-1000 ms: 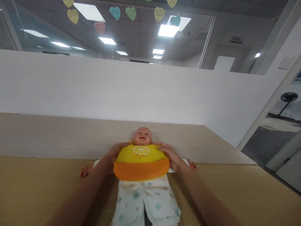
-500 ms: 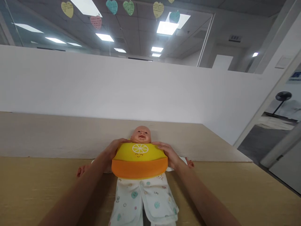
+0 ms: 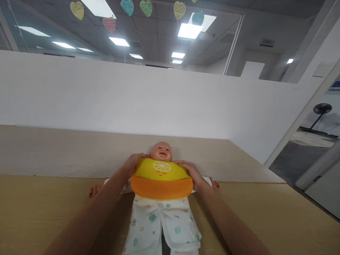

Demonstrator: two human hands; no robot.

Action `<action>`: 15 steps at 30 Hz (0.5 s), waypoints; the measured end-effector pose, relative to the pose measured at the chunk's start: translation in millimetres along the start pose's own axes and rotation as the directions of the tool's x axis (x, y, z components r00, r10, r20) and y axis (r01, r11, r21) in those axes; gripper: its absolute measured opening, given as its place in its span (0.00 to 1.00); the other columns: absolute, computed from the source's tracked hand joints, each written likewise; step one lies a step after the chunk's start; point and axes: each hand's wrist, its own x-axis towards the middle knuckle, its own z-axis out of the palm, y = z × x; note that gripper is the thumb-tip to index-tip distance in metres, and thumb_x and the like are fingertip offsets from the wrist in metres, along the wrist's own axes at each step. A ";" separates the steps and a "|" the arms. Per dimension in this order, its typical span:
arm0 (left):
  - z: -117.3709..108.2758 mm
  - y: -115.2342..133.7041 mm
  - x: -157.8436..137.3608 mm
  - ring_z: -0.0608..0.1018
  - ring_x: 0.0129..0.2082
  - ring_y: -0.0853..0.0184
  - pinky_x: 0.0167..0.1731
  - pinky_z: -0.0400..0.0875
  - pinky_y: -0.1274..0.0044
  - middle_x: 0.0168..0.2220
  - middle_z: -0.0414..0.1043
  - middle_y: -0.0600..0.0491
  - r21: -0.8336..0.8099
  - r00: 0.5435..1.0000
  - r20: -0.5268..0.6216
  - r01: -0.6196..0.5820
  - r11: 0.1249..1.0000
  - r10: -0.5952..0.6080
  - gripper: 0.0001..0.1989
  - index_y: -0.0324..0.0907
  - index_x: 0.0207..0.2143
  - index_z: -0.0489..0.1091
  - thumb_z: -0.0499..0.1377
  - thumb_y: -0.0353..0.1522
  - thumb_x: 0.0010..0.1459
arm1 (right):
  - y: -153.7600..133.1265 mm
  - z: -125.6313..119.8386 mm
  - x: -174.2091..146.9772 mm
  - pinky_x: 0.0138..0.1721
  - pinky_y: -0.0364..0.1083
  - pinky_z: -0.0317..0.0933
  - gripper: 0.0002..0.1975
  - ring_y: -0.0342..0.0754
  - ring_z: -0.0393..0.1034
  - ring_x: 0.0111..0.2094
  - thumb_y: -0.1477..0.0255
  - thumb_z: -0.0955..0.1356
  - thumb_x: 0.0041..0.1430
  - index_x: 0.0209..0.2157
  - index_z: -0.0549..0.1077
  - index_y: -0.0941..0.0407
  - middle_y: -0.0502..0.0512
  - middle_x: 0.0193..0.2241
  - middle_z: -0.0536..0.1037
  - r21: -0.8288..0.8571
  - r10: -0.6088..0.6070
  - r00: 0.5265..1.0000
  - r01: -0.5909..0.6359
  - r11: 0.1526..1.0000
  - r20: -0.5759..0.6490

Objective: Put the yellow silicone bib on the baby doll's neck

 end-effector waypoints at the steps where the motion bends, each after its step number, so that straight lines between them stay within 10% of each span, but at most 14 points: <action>1: 0.1 0.2 -0.9 0.76 0.20 0.65 0.22 0.71 0.76 0.22 0.77 0.50 -0.009 1.000 0.012 0.008 1.000 -0.007 0.08 0.36 0.26 0.75 0.63 0.32 0.40 | -1.0 1.0 -1.2 0.42 0.45 0.62 0.14 0.51 0.72 0.38 0.67 0.75 0.35 0.28 0.80 0.57 0.54 0.32 0.81 -0.011 -0.006 1.000 0.005 1.000 -0.013; 8: -1.4 -1.0 -8.5 0.79 0.26 0.63 0.26 0.73 0.75 0.31 0.79 0.45 -0.081 0.983 0.181 0.011 0.997 0.004 0.12 0.35 0.32 0.75 0.63 0.33 0.44 | -1.9 3.1 -4.6 0.39 0.45 0.62 0.11 0.51 0.71 0.36 0.68 0.73 0.36 0.26 0.80 0.57 0.54 0.31 0.80 -0.009 -0.017 0.999 0.017 1.000 -0.037; 15: -32.0 -22.4 -23.0 0.78 0.32 0.65 0.33 0.70 0.75 0.29 0.75 0.54 0.272 0.924 -0.096 -0.333 0.903 0.370 0.24 0.39 0.48 0.68 0.59 0.39 0.48 | -1.8 2.4 -3.0 0.37 0.45 0.63 0.15 0.50 0.71 0.34 0.66 0.73 0.38 0.32 0.79 0.57 0.54 0.31 0.80 -0.052 -0.034 0.999 0.033 0.998 -0.025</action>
